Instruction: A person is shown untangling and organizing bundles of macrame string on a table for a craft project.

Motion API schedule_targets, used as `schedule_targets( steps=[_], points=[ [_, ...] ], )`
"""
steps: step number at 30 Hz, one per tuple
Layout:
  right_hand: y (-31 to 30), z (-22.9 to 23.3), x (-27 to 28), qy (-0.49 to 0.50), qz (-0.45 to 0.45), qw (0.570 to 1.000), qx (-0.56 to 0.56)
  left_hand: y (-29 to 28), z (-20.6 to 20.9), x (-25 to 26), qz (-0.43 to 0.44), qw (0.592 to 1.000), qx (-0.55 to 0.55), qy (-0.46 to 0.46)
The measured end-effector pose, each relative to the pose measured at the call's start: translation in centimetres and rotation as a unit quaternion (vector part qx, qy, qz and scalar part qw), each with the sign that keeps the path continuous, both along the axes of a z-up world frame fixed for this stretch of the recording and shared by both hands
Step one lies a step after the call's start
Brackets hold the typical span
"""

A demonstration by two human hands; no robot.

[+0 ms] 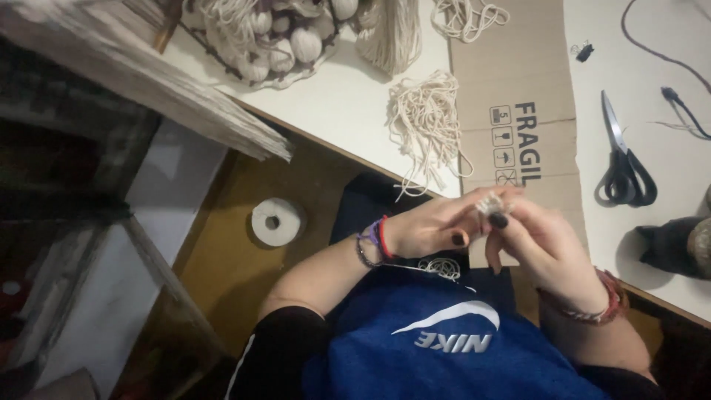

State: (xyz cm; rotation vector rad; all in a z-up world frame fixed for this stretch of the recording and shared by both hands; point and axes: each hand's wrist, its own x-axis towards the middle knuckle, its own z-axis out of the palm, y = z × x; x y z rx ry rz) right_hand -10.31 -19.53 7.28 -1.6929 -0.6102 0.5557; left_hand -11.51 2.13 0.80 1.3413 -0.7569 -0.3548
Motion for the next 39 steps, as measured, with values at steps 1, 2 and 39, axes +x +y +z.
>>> schedule_targets(
  steps=[1,2,39],
  points=[
    [-0.1,0.0,-0.2,-0.091,-0.021,0.994,-0.061,0.3,-0.4,-0.5,0.03,0.997,0.057,-0.049],
    [0.3,0.6,-0.5,-0.092,-0.02,0.994,-0.059,1.1,-0.8,-1.1,0.032,0.997,0.058,-0.05],
    [1.2,-6.3,-4.2,-0.068,-0.084,0.977,-0.183,0.9,0.2,-2.9,0.211,0.966,0.101,0.108]
  ],
)
